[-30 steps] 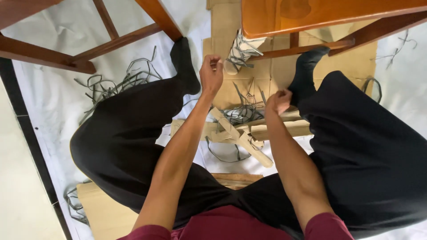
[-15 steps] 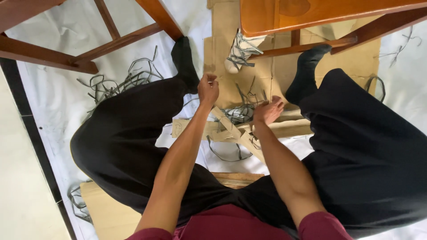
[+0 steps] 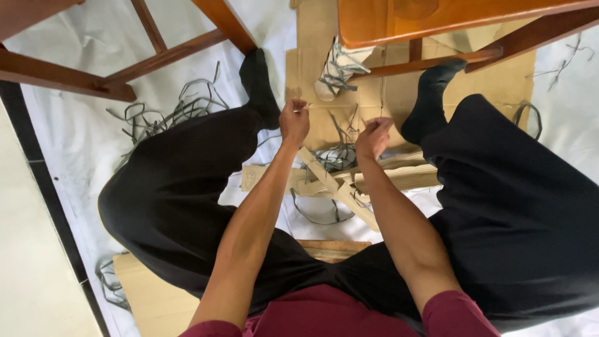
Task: Wrapping wooden chair legs with protective paper and tying them with plastic strips.
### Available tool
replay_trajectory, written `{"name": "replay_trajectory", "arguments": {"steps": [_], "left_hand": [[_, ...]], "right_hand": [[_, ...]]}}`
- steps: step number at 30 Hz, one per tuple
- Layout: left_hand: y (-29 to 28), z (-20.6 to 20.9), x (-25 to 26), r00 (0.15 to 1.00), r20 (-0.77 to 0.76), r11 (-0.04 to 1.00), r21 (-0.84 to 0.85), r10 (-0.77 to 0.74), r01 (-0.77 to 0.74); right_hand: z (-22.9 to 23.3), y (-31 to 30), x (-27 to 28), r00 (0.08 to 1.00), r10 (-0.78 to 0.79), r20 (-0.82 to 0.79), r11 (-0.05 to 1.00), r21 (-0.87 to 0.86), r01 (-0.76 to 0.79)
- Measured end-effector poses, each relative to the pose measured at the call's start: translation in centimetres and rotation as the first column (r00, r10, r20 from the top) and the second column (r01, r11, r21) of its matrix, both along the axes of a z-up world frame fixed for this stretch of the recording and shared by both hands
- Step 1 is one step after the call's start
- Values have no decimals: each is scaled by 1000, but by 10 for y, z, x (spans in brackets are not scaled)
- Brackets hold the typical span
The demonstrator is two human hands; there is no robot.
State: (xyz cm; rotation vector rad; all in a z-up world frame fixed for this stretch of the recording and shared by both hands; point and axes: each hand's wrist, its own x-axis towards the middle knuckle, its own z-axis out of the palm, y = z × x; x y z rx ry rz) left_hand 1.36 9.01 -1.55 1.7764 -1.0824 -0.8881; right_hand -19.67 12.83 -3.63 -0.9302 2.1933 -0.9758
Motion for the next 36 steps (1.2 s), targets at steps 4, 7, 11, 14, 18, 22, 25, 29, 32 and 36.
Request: {"name": "replay_trajectory", "arguments": {"steps": [4, 7, 11, 14, 18, 22, 25, 29, 32, 36], "left_hand": [[-1, -14, 5, 996, 80, 997, -65, -33, 39], [3, -13, 5, 997, 69, 1000, -6, -28, 28], [5, -9, 7, 998, 53, 1000, 17, -21, 21], [0, -6, 2, 1000, 28, 1000, 9, -15, 15], [-7, -10, 0, 999, -40, 999, -36, 18, -19], [-33, 23, 3, 998, -56, 997, -73, -4, 0], [-58, 51, 3, 997, -69, 995, -90, -42, 36], [-83, 51, -3, 989, -66, 983, -138, -130, 120], [-91, 19, -4, 975, -31, 969, -117, -222, 217], [-84, -15, -10, 939, -136, 945, -125, -317, 302]], "right_hand": [[-18, 14, -22, 946, 60, -318, 998, -4, -65], [-21, 27, -34, 867, 231, -442, 944, 318, -89], [-43, 23, -47, 833, 394, -389, 873, 443, -205], [-47, 5, -47, 847, 363, -388, 909, 346, -231], [-50, -34, -26, 967, 243, -75, 923, -288, -254], [27, -96, -7, 940, 190, 282, 901, -430, -53], [33, -133, -16, 954, 278, -114, 759, -582, -291], [41, -144, -11, 970, 242, -34, 753, -624, -210], [32, -104, 5, 992, 89, 94, 785, -620, -11], [-113, -34, -2, 992, -60, -110, 995, -84, 51]]}}
